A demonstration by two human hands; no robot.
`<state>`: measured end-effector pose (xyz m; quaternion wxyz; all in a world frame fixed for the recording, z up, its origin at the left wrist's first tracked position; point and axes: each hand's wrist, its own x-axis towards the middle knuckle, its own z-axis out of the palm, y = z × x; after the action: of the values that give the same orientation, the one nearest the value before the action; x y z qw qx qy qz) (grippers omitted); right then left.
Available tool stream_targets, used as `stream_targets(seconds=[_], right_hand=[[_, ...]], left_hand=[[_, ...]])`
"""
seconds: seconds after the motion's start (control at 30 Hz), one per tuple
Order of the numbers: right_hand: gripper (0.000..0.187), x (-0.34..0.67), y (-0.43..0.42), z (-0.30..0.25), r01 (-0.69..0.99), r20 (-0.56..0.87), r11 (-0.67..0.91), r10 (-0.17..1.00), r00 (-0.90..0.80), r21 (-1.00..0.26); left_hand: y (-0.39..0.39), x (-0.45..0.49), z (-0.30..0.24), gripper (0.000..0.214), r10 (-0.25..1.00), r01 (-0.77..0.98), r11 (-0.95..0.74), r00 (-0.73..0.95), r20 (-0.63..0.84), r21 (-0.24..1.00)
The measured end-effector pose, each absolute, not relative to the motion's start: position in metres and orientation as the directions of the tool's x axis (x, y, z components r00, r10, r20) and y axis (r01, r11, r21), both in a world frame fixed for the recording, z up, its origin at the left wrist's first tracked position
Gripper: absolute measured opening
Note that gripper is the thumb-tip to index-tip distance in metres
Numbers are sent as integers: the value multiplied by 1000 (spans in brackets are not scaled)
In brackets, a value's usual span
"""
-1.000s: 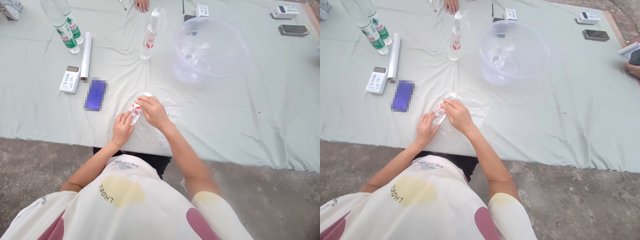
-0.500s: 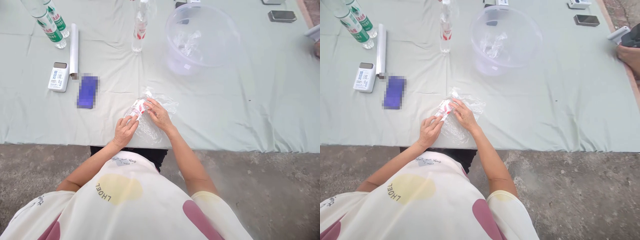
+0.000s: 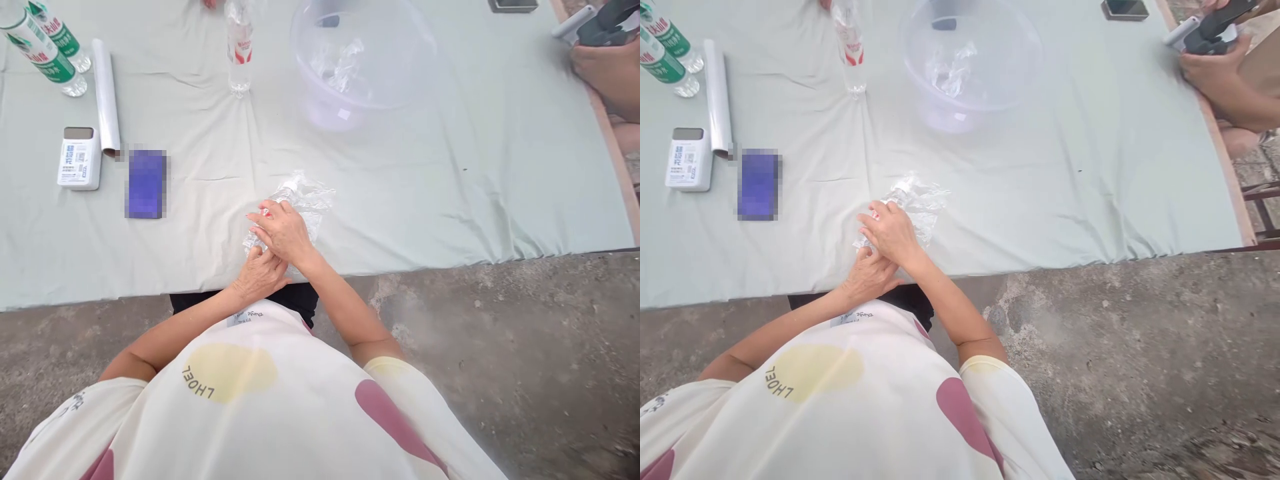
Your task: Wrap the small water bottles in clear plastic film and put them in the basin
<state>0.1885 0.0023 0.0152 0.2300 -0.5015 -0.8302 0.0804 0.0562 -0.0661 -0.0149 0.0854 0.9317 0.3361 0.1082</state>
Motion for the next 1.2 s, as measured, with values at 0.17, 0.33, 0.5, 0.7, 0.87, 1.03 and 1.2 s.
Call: stream_targets(seconds=[0.17, 0.33, 0.5, 0.7, 0.87, 1.03, 1.2], right_hand=[[21, 198, -20, 2, 822, 316, 386, 911, -267, -419], [21, 232, -61, -11, 724, 398, 340, 912, -99, -600], [27, 239, -96, -21, 666, 335, 162, 932, 140, -728], [43, 246, -119, -23, 590, 84, -150, 933, 350, -793], [57, 253, -129, -19, 472, -103, -254, 941, 322, -844], [64, 249, -127, -16, 414, -142, -242, 956, 257, -878], [39, 262, -102, 21, 596, -71, -130, 990, 122, -792]], left_hand=[[-68, 46, -1, 19, 573, 340, -771, 741, 351, 539], [-37, 34, 7, 25, 915, 651, -403, 267, 302, 644], [-16, 59, -6, 33, 938, 798, -293, 347, -4, 527], [-41, 104, -4, 40, 884, 704, -356, 467, -22, 614], [-57, 121, -11, 51, 844, 524, -362, 535, 33, 771], [-56, 118, -18, 60, 858, 443, -343, 507, 84, 828], [-42, 73, 6, 58, 915, 416, -290, 383, 123, 862]])
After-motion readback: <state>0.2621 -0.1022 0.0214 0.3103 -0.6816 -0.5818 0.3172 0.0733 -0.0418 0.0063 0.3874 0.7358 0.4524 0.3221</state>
